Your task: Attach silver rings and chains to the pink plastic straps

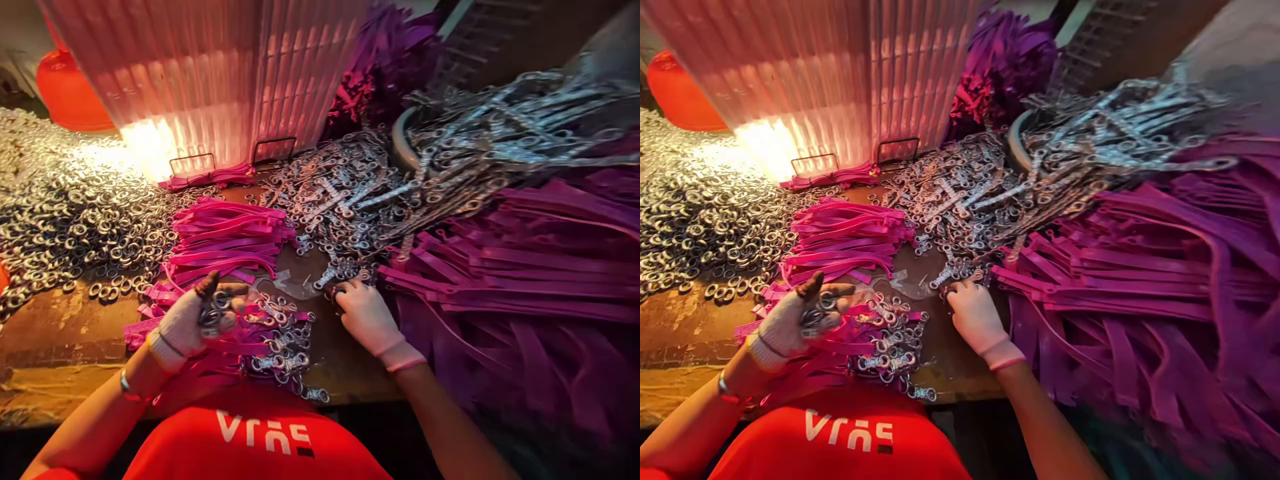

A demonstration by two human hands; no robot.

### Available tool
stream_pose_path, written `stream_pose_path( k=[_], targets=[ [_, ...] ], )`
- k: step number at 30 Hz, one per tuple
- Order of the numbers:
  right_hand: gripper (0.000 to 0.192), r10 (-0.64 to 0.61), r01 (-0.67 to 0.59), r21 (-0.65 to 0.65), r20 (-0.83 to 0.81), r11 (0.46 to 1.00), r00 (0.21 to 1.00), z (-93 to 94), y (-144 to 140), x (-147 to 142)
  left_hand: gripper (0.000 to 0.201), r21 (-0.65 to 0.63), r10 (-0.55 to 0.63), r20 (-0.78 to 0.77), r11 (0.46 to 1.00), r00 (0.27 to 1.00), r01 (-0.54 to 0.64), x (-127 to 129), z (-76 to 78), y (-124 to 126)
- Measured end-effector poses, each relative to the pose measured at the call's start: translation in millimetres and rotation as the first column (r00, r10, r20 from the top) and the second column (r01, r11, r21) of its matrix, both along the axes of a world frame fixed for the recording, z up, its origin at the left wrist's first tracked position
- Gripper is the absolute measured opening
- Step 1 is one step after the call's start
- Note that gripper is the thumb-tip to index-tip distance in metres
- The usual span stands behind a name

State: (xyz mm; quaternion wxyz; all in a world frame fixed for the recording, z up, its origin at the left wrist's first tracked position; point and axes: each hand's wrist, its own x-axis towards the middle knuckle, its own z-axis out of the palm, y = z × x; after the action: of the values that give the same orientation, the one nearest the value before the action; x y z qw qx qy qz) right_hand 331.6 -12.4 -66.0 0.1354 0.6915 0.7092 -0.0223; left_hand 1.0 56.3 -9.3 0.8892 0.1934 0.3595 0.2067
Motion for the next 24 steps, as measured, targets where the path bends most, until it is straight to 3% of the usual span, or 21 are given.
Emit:
stream_pose_path(
  k=[3, 6, 8, 10, 12, 14, 17, 20, 24],
  targets=[
    [0.026, -0.022, 0.028, 0.093, -0.066, 0.995, 0.998, -13.7, -4, 2, 0.053, -0.035, -0.090, 0.132, 0.995, 0.987, 0.095, 12, 0.6, -1],
    [0.031, 0.006, 0.084, 0.269, -0.321, 0.960, 0.947, -18.1, -9, -7, 0.041, 0.033, -0.096, 0.076, 0.995, 0.992, 0.094, 19, 7.1, -9],
    [0.041, 0.095, 0.133, 0.349, -0.566, 0.928, 0.819, -10.4, -11, -23, 0.038, 0.093, -0.107, -0.002, 0.990, 0.994, 0.106, 22, 12.0, -14],
    [0.048, 0.178, 0.152, 0.343, -0.758, 0.927, 0.627, 6.8, -12, -48, 0.040, 0.170, -0.105, -0.073, 0.978, 0.992, 0.117, 23, 15.2, -19],
    [0.045, 0.204, 0.126, 0.291, -0.865, 0.949, 0.458, 29.2, -12, -79, 0.044, 0.263, -0.081, -0.125, 0.958, 0.989, 0.112, 23, 16.1, -22],
    [0.039, 0.208, 0.075, 0.250, -0.910, 0.965, 0.358, 49.3, -9, -109, 0.046, 0.343, -0.039, -0.128, 0.936, 0.991, 0.081, 24, 14.6, -26],
    [0.033, 0.204, 0.008, 0.218, -0.927, 0.976, 0.316, 62.5, -3, -138, 0.047, 0.406, 0.059, -0.083, 0.914, 0.995, -0.021, 27, 9.0, -32],
    [0.031, 0.161, -0.012, 0.165, -0.940, 0.986, 0.301, 56.3, 1, -149, 0.055, 0.379, 0.165, -0.069, 0.917, 0.984, -0.127, 28, 3.3, -35],
    [0.042, 0.109, 0.024, 0.120, -0.955, 0.993, 0.275, 45.0, 0, -151, 0.045, 0.329, 0.140, -0.038, 0.937, 0.989, -0.120, 27, 0.7, -36]
  ],
)
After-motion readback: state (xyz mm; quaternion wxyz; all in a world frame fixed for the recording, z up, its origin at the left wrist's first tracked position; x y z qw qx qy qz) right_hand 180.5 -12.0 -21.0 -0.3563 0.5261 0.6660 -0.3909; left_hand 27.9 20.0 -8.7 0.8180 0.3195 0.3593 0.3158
